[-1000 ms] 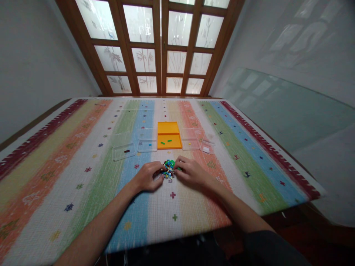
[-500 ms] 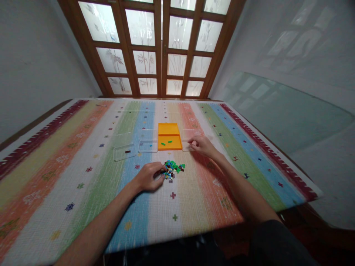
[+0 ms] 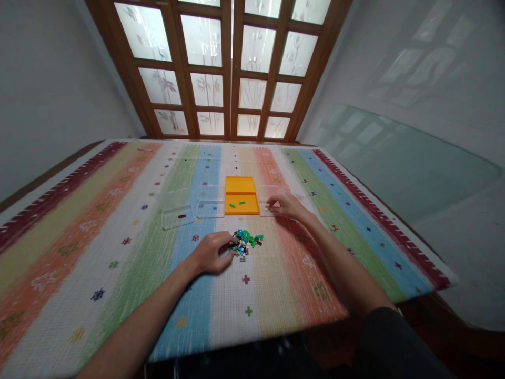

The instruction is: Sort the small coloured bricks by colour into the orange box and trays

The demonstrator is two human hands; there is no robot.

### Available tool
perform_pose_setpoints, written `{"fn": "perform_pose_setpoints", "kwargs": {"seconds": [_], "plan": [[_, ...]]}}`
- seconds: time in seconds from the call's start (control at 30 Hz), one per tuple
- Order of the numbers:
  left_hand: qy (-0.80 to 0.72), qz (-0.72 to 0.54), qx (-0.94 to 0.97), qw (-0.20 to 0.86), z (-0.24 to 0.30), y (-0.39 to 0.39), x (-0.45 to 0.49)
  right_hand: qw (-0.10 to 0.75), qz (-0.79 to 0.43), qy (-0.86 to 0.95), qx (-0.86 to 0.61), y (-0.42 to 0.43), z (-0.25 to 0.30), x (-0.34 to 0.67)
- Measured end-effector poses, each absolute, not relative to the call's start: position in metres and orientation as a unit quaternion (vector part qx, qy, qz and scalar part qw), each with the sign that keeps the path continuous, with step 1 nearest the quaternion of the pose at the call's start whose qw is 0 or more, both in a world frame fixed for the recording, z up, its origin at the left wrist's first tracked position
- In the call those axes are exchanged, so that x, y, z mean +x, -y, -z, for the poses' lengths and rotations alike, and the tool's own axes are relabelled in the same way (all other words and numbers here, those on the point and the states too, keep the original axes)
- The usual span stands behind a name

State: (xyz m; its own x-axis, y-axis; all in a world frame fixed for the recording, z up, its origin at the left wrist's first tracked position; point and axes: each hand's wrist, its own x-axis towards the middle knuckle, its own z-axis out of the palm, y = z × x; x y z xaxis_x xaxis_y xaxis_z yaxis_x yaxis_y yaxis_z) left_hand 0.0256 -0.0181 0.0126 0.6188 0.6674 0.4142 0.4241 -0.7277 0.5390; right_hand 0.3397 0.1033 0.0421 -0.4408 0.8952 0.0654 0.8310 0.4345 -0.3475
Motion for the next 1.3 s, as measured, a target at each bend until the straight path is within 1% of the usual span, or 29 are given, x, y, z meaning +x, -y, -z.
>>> {"fn": "perform_pose_setpoints", "kwargs": {"seconds": [0.13, 0.27, 0.37, 0.5, 0.67, 0.8, 0.9, 1.1, 1.2, 1.3], "plan": [[-0.31, -0.31, 0.877, 0.198, -0.012, 0.018, 0.025, 0.133, -0.131, 0.839, -0.511, -0.103, -0.043, 0.335], [-0.309, -0.311, 0.877, 0.198, -0.012, 0.018, 0.026, 0.194, -0.135, 0.843, -0.483, -0.095, -0.056, 0.347], [-0.31, -0.308, 0.878, 0.198, -0.012, 0.018, 0.026, 0.233, -0.145, 0.828, -0.489, -0.084, -0.069, 0.368], [-0.313, -0.302, 0.877, 0.205, -0.013, 0.017, 0.026, 0.233, -0.14, 0.807, -0.524, -0.071, -0.073, 0.394], [-0.319, -0.3, 0.875, 0.204, -0.013, 0.018, 0.025, 0.217, -0.131, 0.794, -0.553, -0.065, -0.059, 0.405], [-0.32, -0.305, 0.875, 0.199, -0.011, 0.017, 0.024, 0.22, -0.132, 0.787, -0.56, -0.063, -0.049, 0.404], [-0.315, -0.309, 0.876, 0.195, -0.009, 0.016, 0.024, 0.247, -0.125, 0.779, -0.563, -0.059, -0.052, 0.403], [-0.322, -0.304, 0.875, 0.195, -0.007, 0.016, 0.023, 0.33, -0.131, 0.746, -0.564, -0.043, -0.062, 0.38], [-0.323, -0.297, 0.877, 0.195, -0.008, 0.016, 0.023, 0.306, -0.154, 0.795, -0.501, -0.029, -0.059, 0.35], [-0.326, -0.294, 0.879, 0.188, -0.009, 0.016, 0.024, 0.236, -0.173, 0.868, -0.402, -0.012, -0.051, 0.314]]}}
